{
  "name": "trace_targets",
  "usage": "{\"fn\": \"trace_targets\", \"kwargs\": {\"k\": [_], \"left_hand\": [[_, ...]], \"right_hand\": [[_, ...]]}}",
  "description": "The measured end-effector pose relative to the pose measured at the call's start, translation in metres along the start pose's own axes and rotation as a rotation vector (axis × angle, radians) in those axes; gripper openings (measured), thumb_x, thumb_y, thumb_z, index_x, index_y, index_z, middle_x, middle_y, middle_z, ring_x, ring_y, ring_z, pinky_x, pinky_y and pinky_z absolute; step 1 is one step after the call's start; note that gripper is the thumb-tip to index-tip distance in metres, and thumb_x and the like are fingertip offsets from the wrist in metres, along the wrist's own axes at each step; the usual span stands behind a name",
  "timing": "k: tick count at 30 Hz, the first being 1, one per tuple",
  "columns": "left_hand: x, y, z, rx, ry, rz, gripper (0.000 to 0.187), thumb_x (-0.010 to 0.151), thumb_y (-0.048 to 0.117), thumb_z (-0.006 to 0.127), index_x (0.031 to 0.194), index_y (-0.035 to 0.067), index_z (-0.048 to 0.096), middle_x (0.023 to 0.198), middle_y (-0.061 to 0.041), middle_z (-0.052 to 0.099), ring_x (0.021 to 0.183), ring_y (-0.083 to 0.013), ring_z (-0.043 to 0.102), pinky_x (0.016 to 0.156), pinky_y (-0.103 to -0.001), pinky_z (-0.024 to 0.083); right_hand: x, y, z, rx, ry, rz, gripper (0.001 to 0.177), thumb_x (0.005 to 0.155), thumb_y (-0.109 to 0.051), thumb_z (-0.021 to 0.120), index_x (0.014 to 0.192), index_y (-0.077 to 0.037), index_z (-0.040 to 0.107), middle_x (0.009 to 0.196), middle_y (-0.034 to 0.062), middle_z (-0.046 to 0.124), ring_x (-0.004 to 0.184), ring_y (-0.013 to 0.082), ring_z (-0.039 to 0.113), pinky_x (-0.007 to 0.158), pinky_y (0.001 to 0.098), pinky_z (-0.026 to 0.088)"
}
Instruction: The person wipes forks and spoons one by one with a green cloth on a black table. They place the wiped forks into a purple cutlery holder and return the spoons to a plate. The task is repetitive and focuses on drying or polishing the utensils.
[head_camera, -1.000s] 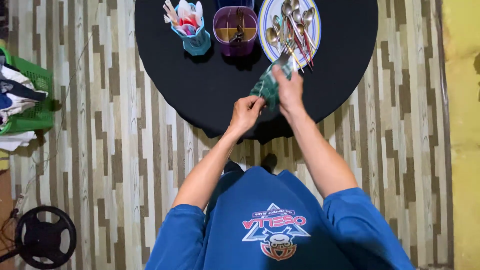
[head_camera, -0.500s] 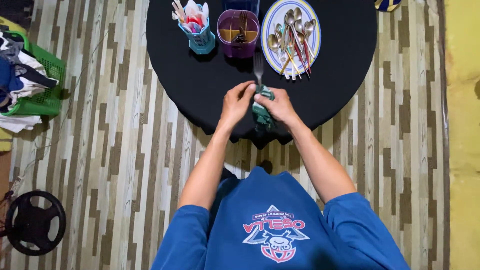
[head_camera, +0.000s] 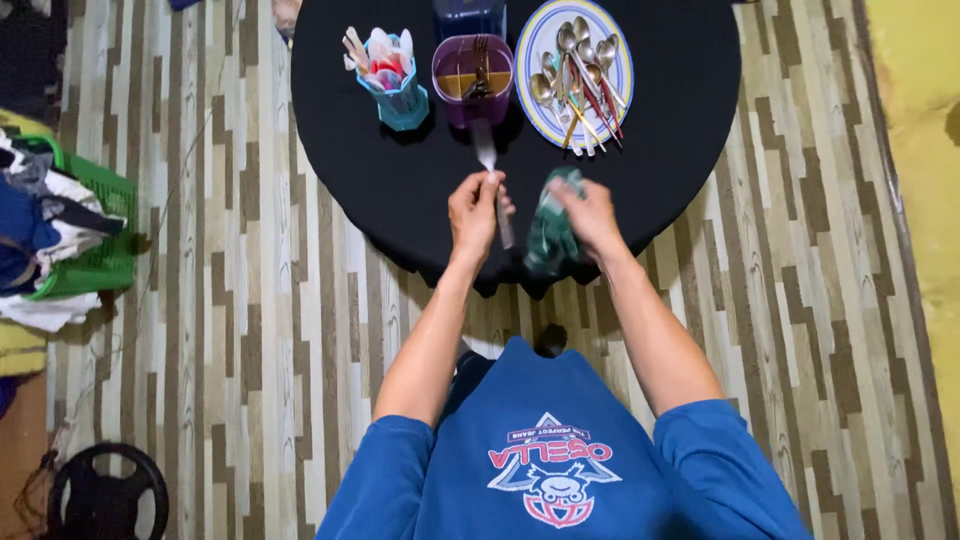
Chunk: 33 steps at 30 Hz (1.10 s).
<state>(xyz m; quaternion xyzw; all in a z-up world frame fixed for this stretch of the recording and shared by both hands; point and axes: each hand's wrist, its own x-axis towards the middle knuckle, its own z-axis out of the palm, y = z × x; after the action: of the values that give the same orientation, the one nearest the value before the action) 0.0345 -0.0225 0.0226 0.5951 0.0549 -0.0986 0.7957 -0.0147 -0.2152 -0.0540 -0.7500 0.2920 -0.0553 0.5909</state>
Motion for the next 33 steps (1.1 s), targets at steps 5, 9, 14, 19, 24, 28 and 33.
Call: {"fn": "trace_targets", "kwargs": {"k": [5, 9, 14, 19, 24, 28, 33], "left_hand": [[-0.010, 0.006, -0.002, 0.236, -0.128, 0.150, 0.017, 0.099, 0.013, 0.064, 0.101, 0.003, 0.078, 0.071, -0.014, 0.067, 0.055, -0.0211, 0.070, 0.049, -0.033, 0.064], [0.005, -0.010, -0.019, 0.512, -0.169, 0.350, 0.014, 0.097, 0.017, 0.067, 0.098, 0.013, 0.081, 0.074, -0.015, 0.072, 0.071, -0.0273, 0.074, 0.057, -0.040, 0.054], [0.006, -0.011, -0.042, 0.572, -0.202, 0.331, 0.011, 0.092, 0.012, 0.067, 0.093, 0.010, 0.078, 0.076, -0.014, 0.071, 0.073, -0.0256, 0.071, 0.061, -0.039, 0.054], [-0.005, 0.027, -0.048, 0.639, -0.231, 0.426, 0.009, 0.092, 0.014, 0.072, 0.093, 0.010, 0.080, 0.079, -0.016, 0.070, 0.077, -0.0358, 0.072, 0.061, -0.042, 0.055], [-0.001, 0.033, -0.056, 0.633, -0.133, 0.466, 0.009, 0.093, 0.012, 0.071, 0.092, 0.009, 0.080, 0.073, -0.014, 0.064, 0.070, -0.0308, 0.069, 0.060, -0.038, 0.053], [0.002, 0.011, -0.041, 0.579, -0.106, 0.446, 0.010, 0.092, 0.011, 0.069, 0.088, 0.009, 0.078, 0.075, -0.015, 0.066, 0.074, -0.0347, 0.070, 0.064, -0.040, 0.054], [0.008, -0.027, -0.038, 0.644, -0.204, 0.393, 0.007, 0.086, 0.005, 0.066, 0.082, 0.004, 0.072, 0.074, -0.019, 0.064, 0.076, -0.0385, 0.069, 0.064, -0.043, 0.052]], "right_hand": [[-0.033, -0.120, 0.010, 0.742, 0.179, 0.074, 0.035, 0.096, -0.041, 0.070, 0.096, -0.006, 0.073, 0.088, 0.0075, 0.073, 0.084, 0.0179, 0.074, 0.077, 0.0347, 0.062], [0.007, -0.066, 0.061, 0.745, -0.018, -0.091, 0.014, 0.097, -0.018, 0.072, 0.104, -0.007, 0.070, 0.087, 0.0075, 0.073, 0.079, 0.0221, 0.076, 0.067, 0.0372, 0.064], [-0.019, -0.086, 0.061, 0.327, 0.074, -0.254, 0.015, 0.086, -0.018, 0.086, 0.095, -0.012, 0.075, 0.079, 0.0025, 0.074, 0.072, 0.0140, 0.072, 0.060, 0.0312, 0.059], [-0.016, -0.103, 0.049, 0.079, 0.166, -0.408, 0.019, 0.082, -0.026, 0.091, 0.092, -0.016, 0.077, 0.076, 0.0005, 0.075, 0.072, 0.0136, 0.073, 0.064, 0.0315, 0.058], [0.017, -0.081, 0.041, 0.401, 0.488, -0.241, 0.016, 0.083, -0.023, 0.086, 0.088, -0.012, 0.076, 0.073, -0.0006, 0.069, 0.067, 0.0109, 0.062, 0.061, 0.0318, 0.054], [-0.031, -0.098, 0.068, 0.661, 0.203, 0.037, 0.029, 0.088, -0.026, 0.082, 0.096, -0.002, 0.070, 0.080, 0.0079, 0.068, 0.071, 0.0173, 0.069, 0.063, 0.0333, 0.057], [-0.013, -0.057, 0.084, 0.539, 0.119, 0.090, 0.018, 0.080, -0.020, 0.088, 0.082, -0.008, 0.075, 0.065, 0.0059, 0.070, 0.058, 0.0164, 0.071, 0.050, 0.0306, 0.055]]}}
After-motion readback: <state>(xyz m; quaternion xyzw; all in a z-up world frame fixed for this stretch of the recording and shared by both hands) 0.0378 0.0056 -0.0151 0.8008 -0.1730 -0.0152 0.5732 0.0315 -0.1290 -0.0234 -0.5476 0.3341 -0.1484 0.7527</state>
